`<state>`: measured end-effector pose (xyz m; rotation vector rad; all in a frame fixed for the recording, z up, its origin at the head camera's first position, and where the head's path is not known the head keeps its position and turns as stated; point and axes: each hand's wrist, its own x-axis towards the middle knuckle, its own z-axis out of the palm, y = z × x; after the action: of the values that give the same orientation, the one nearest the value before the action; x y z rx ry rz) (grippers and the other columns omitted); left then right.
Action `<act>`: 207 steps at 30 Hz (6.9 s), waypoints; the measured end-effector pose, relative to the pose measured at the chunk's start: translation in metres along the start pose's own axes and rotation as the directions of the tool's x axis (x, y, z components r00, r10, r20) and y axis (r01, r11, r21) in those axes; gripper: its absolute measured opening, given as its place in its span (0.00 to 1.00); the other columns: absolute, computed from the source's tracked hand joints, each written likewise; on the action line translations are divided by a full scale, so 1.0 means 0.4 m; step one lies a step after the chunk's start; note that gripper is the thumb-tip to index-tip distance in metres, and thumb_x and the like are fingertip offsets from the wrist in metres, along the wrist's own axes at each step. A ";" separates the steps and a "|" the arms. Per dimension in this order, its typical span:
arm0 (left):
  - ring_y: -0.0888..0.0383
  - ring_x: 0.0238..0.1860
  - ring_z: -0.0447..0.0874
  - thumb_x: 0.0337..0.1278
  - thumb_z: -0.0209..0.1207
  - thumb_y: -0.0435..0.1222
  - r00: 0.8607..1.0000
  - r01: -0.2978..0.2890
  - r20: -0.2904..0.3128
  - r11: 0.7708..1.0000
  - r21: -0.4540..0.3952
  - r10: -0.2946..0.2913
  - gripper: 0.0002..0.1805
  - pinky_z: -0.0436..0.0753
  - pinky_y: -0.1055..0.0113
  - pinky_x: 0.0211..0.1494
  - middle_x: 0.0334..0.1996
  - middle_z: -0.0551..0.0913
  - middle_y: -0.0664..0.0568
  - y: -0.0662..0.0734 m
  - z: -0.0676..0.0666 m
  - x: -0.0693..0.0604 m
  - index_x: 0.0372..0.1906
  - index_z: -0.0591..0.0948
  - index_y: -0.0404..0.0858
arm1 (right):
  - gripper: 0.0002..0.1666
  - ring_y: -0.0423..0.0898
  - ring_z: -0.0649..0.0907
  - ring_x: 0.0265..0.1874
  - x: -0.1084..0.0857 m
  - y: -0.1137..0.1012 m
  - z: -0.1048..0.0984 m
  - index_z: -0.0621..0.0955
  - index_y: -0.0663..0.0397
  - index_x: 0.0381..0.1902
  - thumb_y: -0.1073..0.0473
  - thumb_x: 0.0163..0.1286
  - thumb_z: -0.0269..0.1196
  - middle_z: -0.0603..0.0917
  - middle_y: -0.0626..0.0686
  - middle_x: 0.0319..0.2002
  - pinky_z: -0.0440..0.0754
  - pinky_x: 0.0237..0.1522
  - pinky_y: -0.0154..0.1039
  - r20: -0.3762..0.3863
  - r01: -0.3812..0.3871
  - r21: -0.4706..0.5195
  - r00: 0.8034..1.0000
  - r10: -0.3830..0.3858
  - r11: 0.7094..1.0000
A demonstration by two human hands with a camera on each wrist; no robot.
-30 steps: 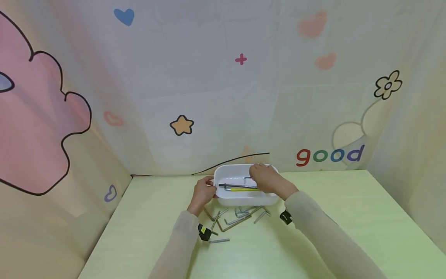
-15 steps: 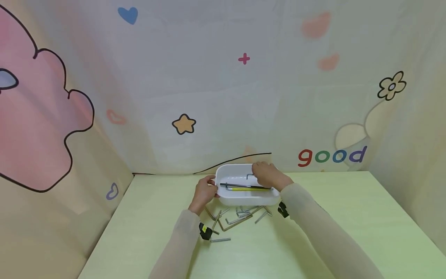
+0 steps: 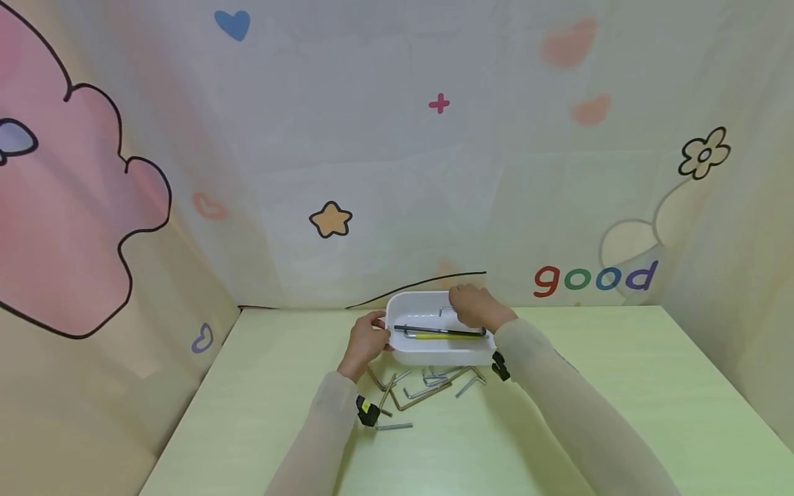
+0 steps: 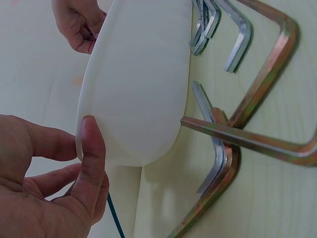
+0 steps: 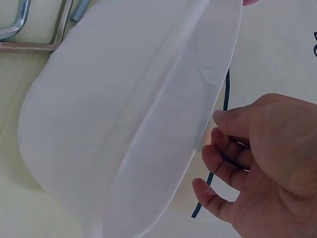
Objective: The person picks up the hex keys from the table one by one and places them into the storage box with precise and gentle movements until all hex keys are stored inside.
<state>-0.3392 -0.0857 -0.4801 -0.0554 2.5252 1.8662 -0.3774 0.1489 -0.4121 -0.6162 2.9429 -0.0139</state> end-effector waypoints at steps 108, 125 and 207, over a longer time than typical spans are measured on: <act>0.60 0.24 0.77 0.52 0.52 0.24 1.000 0.008 -0.011 1.000 0.022 -0.008 0.29 0.89 0.54 0.39 0.42 0.76 0.42 0.004 0.007 -0.007 0.64 0.73 0.30 | 0.22 0.49 0.78 0.51 -0.330 -0.045 0.219 0.80 0.48 0.51 0.58 0.58 0.72 0.80 0.50 0.50 0.83 0.46 0.47 -0.245 0.290 -0.155 0.915 -0.321 0.945; 0.59 0.26 0.77 0.52 0.52 0.23 1.000 0.012 -0.006 1.000 0.004 -0.012 0.29 0.87 0.69 0.30 0.42 0.75 0.42 0.002 0.006 -0.005 0.64 0.73 0.31 | 0.14 0.48 0.76 0.43 -0.329 -0.039 0.234 0.79 0.48 0.45 0.60 0.62 0.69 0.78 0.49 0.43 0.76 0.32 0.39 -0.246 0.290 -0.172 0.913 -0.326 0.941; 0.53 0.31 0.83 0.49 0.52 0.22 1.000 -0.007 -0.025 1.000 0.025 0.007 0.30 0.85 0.71 0.26 0.41 0.76 0.42 -0.002 0.007 -0.002 0.63 0.74 0.29 | 0.06 0.44 0.72 0.38 -0.326 -0.075 0.143 0.73 0.49 0.38 0.56 0.70 0.60 0.72 0.46 0.33 0.72 0.39 0.37 -0.280 0.322 -0.339 0.862 -0.421 0.884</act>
<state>-0.3384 -0.0834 -0.4818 -0.0704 2.5672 1.8482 -0.2396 0.1744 -0.4507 -1.3593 3.1211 0.2925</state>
